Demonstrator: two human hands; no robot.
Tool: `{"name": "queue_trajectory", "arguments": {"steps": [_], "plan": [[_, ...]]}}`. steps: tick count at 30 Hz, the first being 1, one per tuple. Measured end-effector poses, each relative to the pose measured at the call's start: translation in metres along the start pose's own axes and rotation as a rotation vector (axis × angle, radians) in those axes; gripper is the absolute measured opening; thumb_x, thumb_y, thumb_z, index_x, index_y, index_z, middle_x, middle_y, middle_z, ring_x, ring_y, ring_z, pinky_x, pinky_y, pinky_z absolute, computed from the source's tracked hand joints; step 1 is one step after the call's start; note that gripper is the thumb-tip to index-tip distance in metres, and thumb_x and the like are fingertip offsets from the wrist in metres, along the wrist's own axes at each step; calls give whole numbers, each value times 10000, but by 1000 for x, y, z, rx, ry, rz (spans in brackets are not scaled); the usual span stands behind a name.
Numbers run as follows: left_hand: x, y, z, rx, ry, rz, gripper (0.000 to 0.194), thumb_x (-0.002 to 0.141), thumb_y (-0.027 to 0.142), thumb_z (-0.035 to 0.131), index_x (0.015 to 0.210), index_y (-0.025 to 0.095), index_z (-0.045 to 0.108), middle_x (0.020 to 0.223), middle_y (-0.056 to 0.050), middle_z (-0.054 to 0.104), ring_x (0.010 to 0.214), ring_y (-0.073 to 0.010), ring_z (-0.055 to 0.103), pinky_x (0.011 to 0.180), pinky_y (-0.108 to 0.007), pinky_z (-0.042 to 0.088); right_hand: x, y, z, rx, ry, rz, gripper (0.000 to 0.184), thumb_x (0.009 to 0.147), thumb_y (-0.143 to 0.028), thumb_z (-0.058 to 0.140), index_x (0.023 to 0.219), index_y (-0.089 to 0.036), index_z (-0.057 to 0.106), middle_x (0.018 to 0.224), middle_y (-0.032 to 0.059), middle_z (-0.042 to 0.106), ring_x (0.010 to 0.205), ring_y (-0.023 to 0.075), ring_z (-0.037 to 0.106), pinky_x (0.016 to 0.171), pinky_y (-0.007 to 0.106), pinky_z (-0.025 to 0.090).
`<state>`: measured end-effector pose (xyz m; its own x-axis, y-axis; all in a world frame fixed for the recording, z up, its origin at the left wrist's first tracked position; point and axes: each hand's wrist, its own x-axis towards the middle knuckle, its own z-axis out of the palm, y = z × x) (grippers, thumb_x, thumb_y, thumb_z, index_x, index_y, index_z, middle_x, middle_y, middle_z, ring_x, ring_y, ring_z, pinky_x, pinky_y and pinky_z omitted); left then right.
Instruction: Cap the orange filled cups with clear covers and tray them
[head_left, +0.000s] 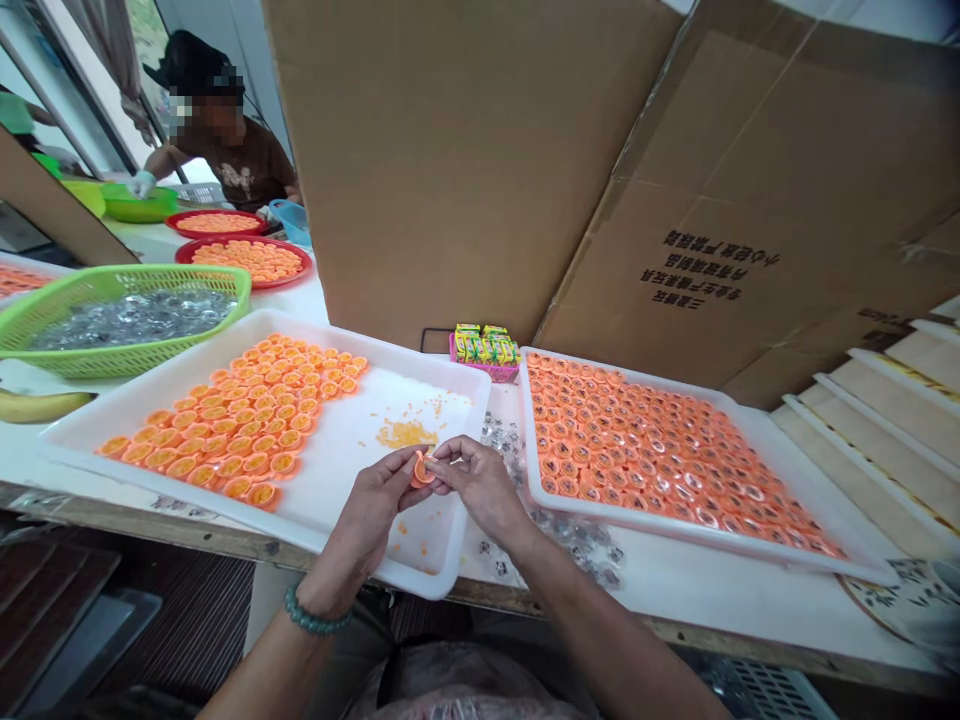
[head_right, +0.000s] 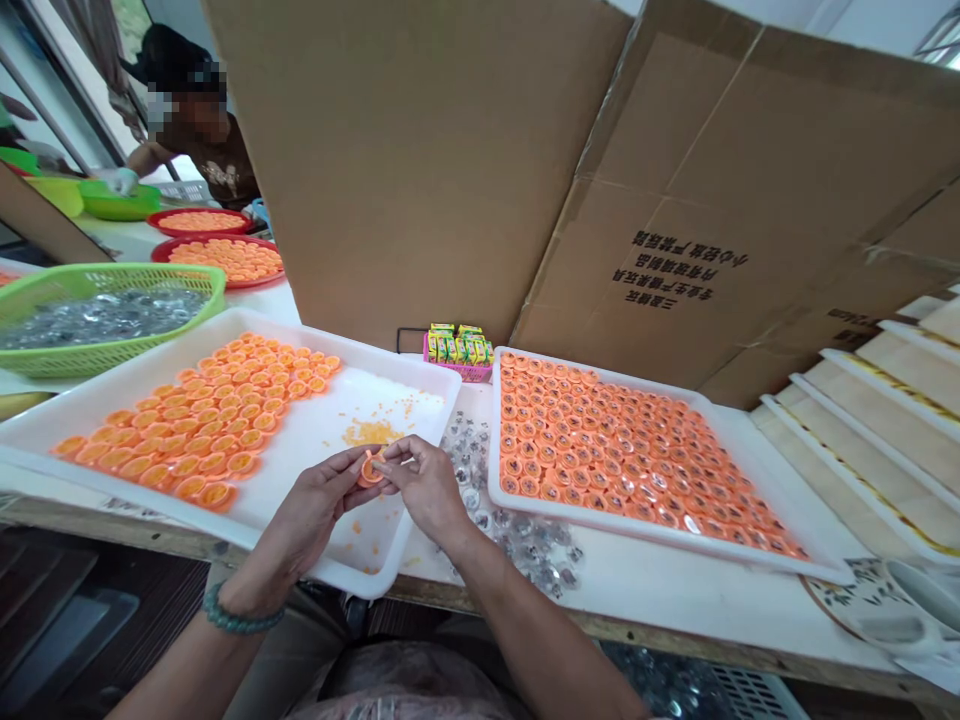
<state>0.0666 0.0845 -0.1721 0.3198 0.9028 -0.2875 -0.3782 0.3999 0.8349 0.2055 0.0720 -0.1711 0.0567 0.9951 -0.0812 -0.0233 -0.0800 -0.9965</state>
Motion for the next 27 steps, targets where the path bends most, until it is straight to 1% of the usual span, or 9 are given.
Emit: {"name": "queue_trajectory", "arguments": {"steps": [5,9,14,15,17,18,20,23,27], "plan": [[-2,-2,-1,-4,0,49,327,702,328,707,970,143,680,906,-67,709,818,-203,655,848,-360,498,-2,0,11,-7,69,-49,250,676,-384,712,755,-171,607,698,-8,629,555,118,605,559,256,516],[-5,0,-2,25,-43,59,306,709,327,704,966,162,688,933,-67,706,841,-210,650,832,-343,498,-3,-2,9,10,46,-41,232,672,-372,715,743,-178,610,665,-15,617,565,116,581,556,249,497],[-8,1,-6,77,-110,113,284,750,345,662,977,178,683,1055,-74,673,994,-226,598,832,-311,495,-2,-3,3,-34,4,-75,204,655,-318,727,746,-170,620,665,-17,593,631,115,547,615,244,459],[-8,0,-6,108,-114,116,326,736,342,679,1018,178,666,1037,-77,678,989,-226,600,834,-310,493,-2,-3,2,-75,19,-92,209,658,-306,724,787,-170,631,704,-10,601,657,118,546,632,247,456],[-9,1,-5,176,-110,99,511,682,326,736,1148,176,590,924,-72,702,919,-220,629,834,-320,493,-3,-3,-1,-191,55,-116,260,681,-282,705,912,-176,650,817,13,622,703,122,546,661,253,453],[-9,1,-4,202,-107,83,625,655,321,758,1219,175,531,860,-63,709,874,-217,642,831,-327,495,-5,-4,-3,-248,52,-121,279,700,-273,691,961,-181,653,878,24,630,724,123,551,676,255,453],[-12,3,0,234,-100,48,797,628,340,776,1319,176,413,788,-48,711,822,-221,658,824,-345,504,-9,-5,-7,-319,-3,-131,242,745,-268,655,974,-189,671,938,33,641,758,124,563,697,248,450],[-14,4,5,289,-96,19,895,607,386,781,1366,236,331,831,-38,723,862,-246,664,848,-359,506,-15,-4,-14,-334,-78,-126,193,754,-317,663,892,-187,700,847,16,655,731,118,569,681,228,445],[-5,-7,3,375,-141,-79,967,568,465,782,1380,316,277,866,-24,732,920,-285,656,844,-390,523,-17,5,-23,-199,-45,-41,353,611,-421,772,874,-195,706,727,-12,627,646,106,546,615,211,438]]}}
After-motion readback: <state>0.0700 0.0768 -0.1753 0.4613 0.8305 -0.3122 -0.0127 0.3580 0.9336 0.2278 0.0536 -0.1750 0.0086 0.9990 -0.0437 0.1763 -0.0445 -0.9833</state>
